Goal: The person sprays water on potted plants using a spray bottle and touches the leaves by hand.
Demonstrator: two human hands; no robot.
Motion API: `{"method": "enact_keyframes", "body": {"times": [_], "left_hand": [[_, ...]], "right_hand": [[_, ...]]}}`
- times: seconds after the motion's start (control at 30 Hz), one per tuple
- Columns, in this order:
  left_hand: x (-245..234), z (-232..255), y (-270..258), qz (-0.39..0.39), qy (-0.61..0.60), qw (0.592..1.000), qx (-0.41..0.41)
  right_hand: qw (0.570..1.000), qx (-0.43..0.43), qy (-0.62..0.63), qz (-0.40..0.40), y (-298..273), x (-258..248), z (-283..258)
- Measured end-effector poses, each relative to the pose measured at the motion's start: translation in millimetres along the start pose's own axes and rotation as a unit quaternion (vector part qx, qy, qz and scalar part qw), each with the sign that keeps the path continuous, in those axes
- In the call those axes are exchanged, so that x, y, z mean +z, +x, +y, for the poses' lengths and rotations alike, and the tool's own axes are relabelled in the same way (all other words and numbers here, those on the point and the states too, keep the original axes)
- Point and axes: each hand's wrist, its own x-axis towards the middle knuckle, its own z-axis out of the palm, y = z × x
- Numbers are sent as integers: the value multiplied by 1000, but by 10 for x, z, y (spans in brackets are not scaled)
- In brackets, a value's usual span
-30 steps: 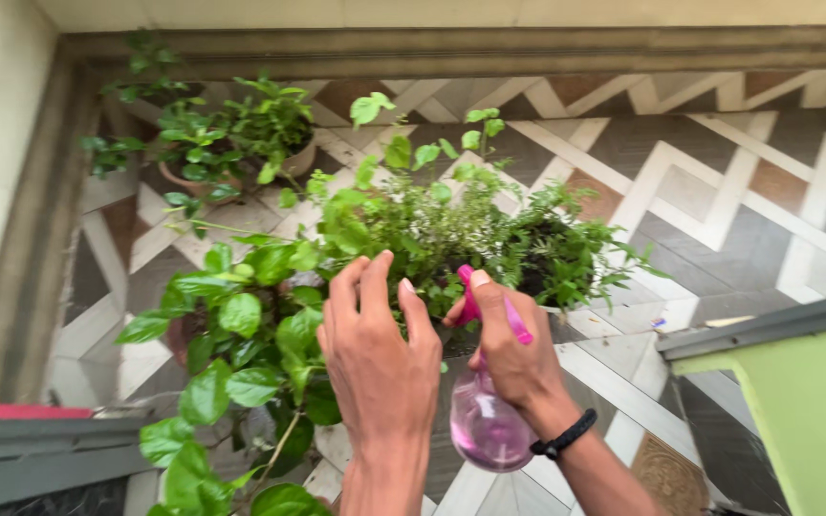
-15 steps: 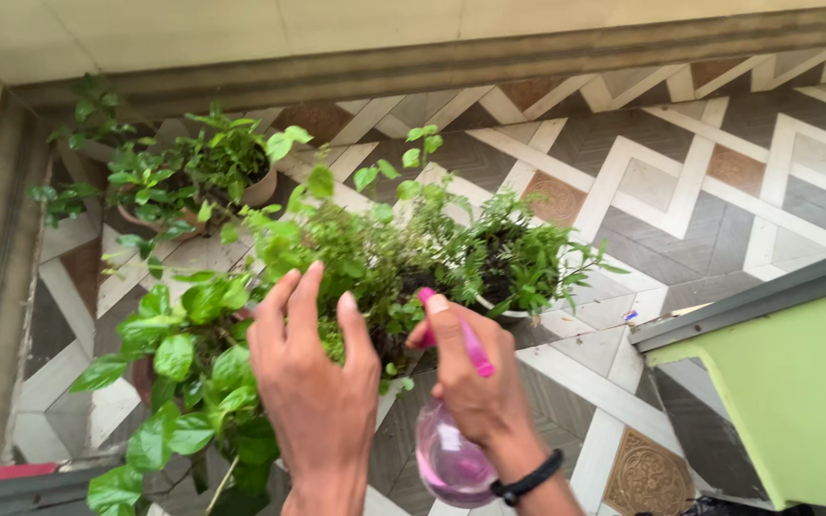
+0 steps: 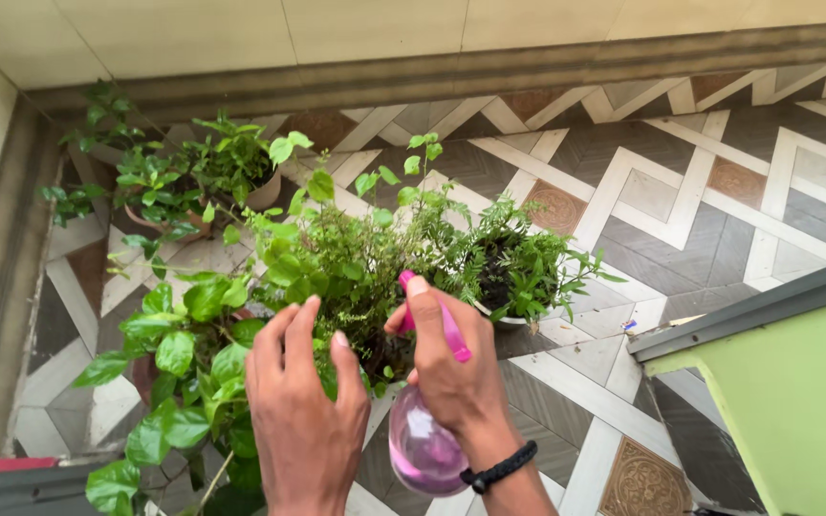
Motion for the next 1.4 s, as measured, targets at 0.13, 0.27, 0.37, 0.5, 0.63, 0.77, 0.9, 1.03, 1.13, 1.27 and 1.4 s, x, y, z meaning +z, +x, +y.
{"method": "enact_keyframes", "body": {"times": [0.13,0.27,0.37,0.5,0.63,0.77,0.9,1.03,1.13,1.27,1.4], "left_hand": [[-102,40,80,-17,2,1000,-3],[-259,102,157,-7,-8,1000,-3],[-357,133,192,-14,-23,999,-18],[-411,163,197,-30,-39,998,-40],[-379,180,206,-30,-57,997,-35],[-329,137,147,-46,-57,996,-47],[-319,67,195,-20,-10,999,-42],[-301,-69,223,-19,-10,999,-45],[-261,-150,246,-9,-11,998,-59],[-197,-220,260,-11,-34,997,-71],[-119,-285,241,-15,-54,994,-97]], "right_hand": [[999,-50,-17,-8,25,-15,-40],[997,-42,-55,-20,-3,-27,-152],[996,-48,-76,-23,-49,-47,-240],[994,-35,-106,-22,-97,-28,-345],[993,-29,-111,-18,-120,7,-392],[994,-14,-106,-9,-135,76,-272],[994,-15,-107,-7,-49,134,-199],[995,22,-96,-12,50,172,-85],[995,60,-79,-20,118,201,-6],[991,126,-9,-55,223,190,94],[980,175,83,-53,286,230,219]]}}
